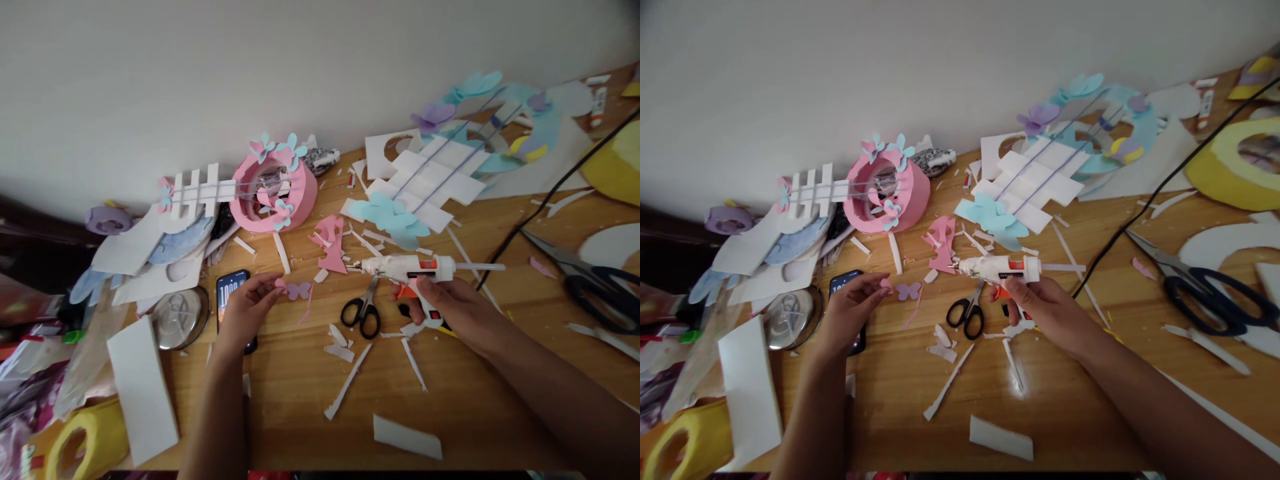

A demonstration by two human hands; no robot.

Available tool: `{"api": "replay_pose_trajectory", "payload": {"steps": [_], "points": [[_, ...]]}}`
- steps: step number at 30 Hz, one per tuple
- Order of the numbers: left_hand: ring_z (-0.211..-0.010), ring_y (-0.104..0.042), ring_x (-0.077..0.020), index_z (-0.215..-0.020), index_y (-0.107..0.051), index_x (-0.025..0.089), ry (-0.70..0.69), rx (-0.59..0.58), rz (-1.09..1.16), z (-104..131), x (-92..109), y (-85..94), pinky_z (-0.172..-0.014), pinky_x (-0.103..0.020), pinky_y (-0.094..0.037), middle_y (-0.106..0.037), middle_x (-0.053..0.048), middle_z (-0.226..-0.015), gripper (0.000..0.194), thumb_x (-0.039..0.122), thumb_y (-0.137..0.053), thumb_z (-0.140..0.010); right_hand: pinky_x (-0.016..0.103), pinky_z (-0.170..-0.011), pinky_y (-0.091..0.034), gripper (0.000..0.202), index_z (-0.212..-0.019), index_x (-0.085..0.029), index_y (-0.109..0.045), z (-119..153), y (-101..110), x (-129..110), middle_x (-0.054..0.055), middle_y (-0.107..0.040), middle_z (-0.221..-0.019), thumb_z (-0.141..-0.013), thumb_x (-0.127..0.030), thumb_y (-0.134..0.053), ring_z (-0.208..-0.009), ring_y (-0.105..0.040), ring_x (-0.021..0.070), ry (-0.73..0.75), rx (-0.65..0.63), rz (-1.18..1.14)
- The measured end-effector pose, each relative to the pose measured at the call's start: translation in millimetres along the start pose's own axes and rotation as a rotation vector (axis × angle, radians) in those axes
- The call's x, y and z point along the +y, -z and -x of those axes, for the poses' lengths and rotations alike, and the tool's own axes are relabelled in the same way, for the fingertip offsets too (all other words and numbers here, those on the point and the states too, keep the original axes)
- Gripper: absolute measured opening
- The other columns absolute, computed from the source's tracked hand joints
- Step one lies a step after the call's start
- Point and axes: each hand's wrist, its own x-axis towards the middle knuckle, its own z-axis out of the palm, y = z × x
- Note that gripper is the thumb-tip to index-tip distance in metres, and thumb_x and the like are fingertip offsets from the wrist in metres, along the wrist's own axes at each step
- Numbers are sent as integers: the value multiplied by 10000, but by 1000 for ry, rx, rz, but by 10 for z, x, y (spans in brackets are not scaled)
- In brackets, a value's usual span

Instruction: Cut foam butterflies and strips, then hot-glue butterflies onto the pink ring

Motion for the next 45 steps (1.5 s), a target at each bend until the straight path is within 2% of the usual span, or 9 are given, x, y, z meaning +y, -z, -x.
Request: {"api": "replay_pose_trajectory", "payload": {"steps": [3,6,9,15,20,25,31,34,45], "points": [[-775,-681,-154,-978,-742,175,33,-9,-27,1,3,9,-725,-253,-535,-740,-45,-845,302,355,-810,-746,333,-611,-384,565,-895,-213,-709,6,4,3,33,-607,-631,-917,-706,-434,-619,-551,197,-5,10,27],[-788,-684,-157,-1014,-720,181,37,-44,44,3,9,4,-747,-264,-539,-736,-41,-855,330,329,-822,-738,314,-591,-387,585,-917,-183,-705,10,-11,-14,30,-604,-622,-911,-710,-450,-607,-550,181,1,16,6],[-765,-673,-139,-940,-695,184,6,-62,126,10,18,-5,-735,-244,-530,-717,-26,-830,251,278,-824,-747,296,-538,-377,588,-970,-178,-694,1,-36,-51,14,-588,-604,-893,-718,-476,-555,-542,166,24,6,-45],[-725,-646,-127,-902,-672,206,-125,-166,504,36,21,-35,-736,-249,-524,-681,-9,-751,131,243,-768,-820,285,-534,-368,583,-910,-196,-711,-15,-47,-97,-6,-554,-558,-905,-718,-450,-533,-528,153,69,-7,-37],[-713,-638,-119,-894,-676,189,-67,-177,596,50,13,-56,-735,-251,-538,-664,-18,-754,71,234,-720,-861,281,-519,-354,587,-922,-200,-713,-12,-40,-38,11,-616,-633,-892,-729,-459,-514,-518,140,43,0,-35],[-799,-674,-131,-840,-687,179,30,-96,584,26,26,-68,-781,-257,-560,-695,-39,-869,141,260,-791,-790,286,-536,-360,609,-907,-196,-705,-13,-43,-81,-1,-570,-559,-877,-751,-457,-531,-529,157,14,6,-18],[-703,-649,-100,-917,-688,200,13,20,513,-22,9,-91,-724,-215,-548,-681,8,-752,284,275,-858,-702,307,-560,-400,590,-942,-189,-701,15,-34,-163,7,-569,-584,-916,-712,-430,-560,-527,167,-1,-14,13],[-687,-659,-102,-977,-684,206,-17,18,456,-27,-17,-74,-722,-222,-541,-684,17,-739,329,268,-855,-703,304,-570,-425,576,-944,-197,-700,18,-41,-171,1,-556,-580,-912,-711,-441,-573,-543,171,21,-24,-1],[-654,-669,-152,-790,-623,161,40,-63,175,-18,-11,-19,-649,-261,-506,-721,-29,-705,191,225,-793,-730,297,-538,-376,608,-937,-179,-712,18,-50,-133,25,-601,-575,-911,-717,-432,-553,-539,161,-26,-18,41]]}}
